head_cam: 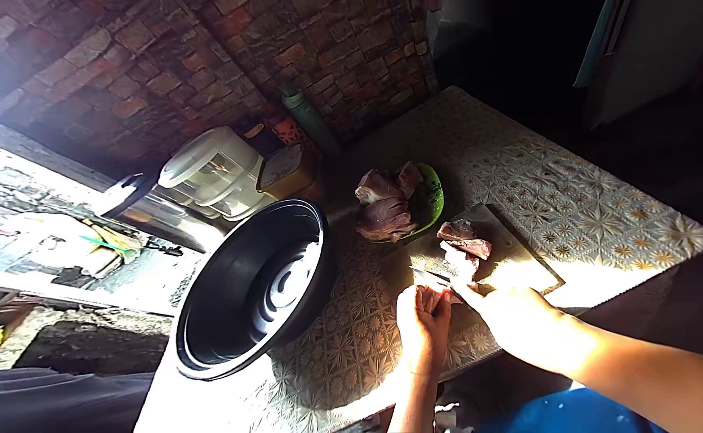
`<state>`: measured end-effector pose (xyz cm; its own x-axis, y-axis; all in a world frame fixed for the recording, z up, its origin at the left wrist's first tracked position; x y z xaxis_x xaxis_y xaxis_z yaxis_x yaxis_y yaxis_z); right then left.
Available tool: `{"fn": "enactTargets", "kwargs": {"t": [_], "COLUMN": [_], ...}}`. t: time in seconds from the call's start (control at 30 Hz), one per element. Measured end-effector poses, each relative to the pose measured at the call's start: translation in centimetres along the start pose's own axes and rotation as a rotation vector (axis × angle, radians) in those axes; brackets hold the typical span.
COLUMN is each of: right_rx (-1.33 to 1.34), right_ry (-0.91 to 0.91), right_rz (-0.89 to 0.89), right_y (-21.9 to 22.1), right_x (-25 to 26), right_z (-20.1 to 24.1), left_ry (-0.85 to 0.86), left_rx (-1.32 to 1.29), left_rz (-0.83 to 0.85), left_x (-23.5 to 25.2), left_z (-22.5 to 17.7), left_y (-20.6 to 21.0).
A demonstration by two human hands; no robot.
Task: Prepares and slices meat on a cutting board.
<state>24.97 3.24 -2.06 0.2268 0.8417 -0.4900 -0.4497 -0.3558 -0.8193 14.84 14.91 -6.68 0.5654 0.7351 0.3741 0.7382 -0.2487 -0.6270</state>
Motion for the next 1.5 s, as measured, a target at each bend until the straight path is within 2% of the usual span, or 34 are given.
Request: {"fn": "enactTargets", "kwargs": {"t": [0.13,0.23,0.33,0.47,0.57,0.63,0.7,0.77,0.87,1.0,1.03,1.1,1.17,1.23,1.33,1.43,1.5], "right_rx": [0.035,0.003,0.013,0.036,0.211,0.213,0.194,0.242,0.241,0.021,-0.007,-0.023,-0.028,-0.061,-0.115,-0.181,-0.156], "right_ry": [-0.08,-0.127,-0.187,-0.162,-0.23,-0.246,-0.237,-0.304,-0.311,-0.331,-0.308,-0.253,-0.208,-0.168,-0.092,-0.068,-0.023], "right_rz": [-0.09,-0.123,-0.106,-0.172,-0.34,-0.45,-0.503,-0.634,-0.627,-0.914,-0.888,-0.721,-0.597,-0.549,-0.382,-0.332,-0.155], "right_y": [-0.7,-0.3,0.0,-1.6,-3.3,-3.7,-3.1,-2.2,-0.2,1.6,1.6,1.9,2.4,2.7,2.4,2.0,1.6], "right_x": [2.6,2.3,1.5,1.8,1.4,1.1,0.7,-0.7,-2.9,-4.5,-4.8,-5.2,-5.3,-5.2,-5.1,-5.3,-4.8], "right_z": [1.1,0.3,-1.3,-3.7,-4.7,-4.6,-4.6,-4.6,-4.6,-4.1,-3.9,-3.8,-3.9,-3.8,-3.0,-1.8,-1.4], "left_ry": [-0.044,-0.152,-0.237,-0.203,-0.1,-0.044,0.029,0.029,-0.006,0.097,0.128,0.168,0.156,0.126,0.124,0.115,0.111], "left_rx": [-0.045,-0.28,-0.365,-0.487,-0.35,-0.114,-0.002,0.004,-0.03,-0.05,-0.065,-0.091,-0.119,-0.137,-0.152,-0.133,-0.114], "left_rz": [-0.016,-0.074,-0.134,-0.121,-0.028,0.063,0.092,0.074,0.033,-0.011,-0.026,-0.044,-0.032,-0.011,0.006,0.031,0.042], "left_x": [-0.3,-0.7,-0.8,-1.1,-0.9,-0.6,-0.5,-0.6,-1.2,-1.5,-1.5,-1.6,-1.6,-1.5,-1.4,-1.3,-1.2], "left_z": [0.3,0.9,1.8,0.8,-0.3,-0.4,-0.5,-0.6,-0.4,-0.4,-0.4,-0.4,-0.3,-0.3,-0.2,-0.2,-0.1], "left_y": [-0.3,-1.4,-2.8,-2.3,-0.3,0.4,0.3,-0.5,-1.4,-1.3,-1.2,-1.0,-0.9,-0.7,-0.6,-0.6,-0.6]}}
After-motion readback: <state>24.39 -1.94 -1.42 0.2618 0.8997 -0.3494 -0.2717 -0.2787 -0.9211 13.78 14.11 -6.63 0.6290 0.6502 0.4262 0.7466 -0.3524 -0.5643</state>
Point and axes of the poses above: each hand's wrist, its own x-axis towards the middle knuckle, its own y-axis out of the palm, z = x × y, the point moved 6 cm from there along x, towards the middle knuckle, and after that the axes turned 2 degrees about -y, right-handed, at the moved point
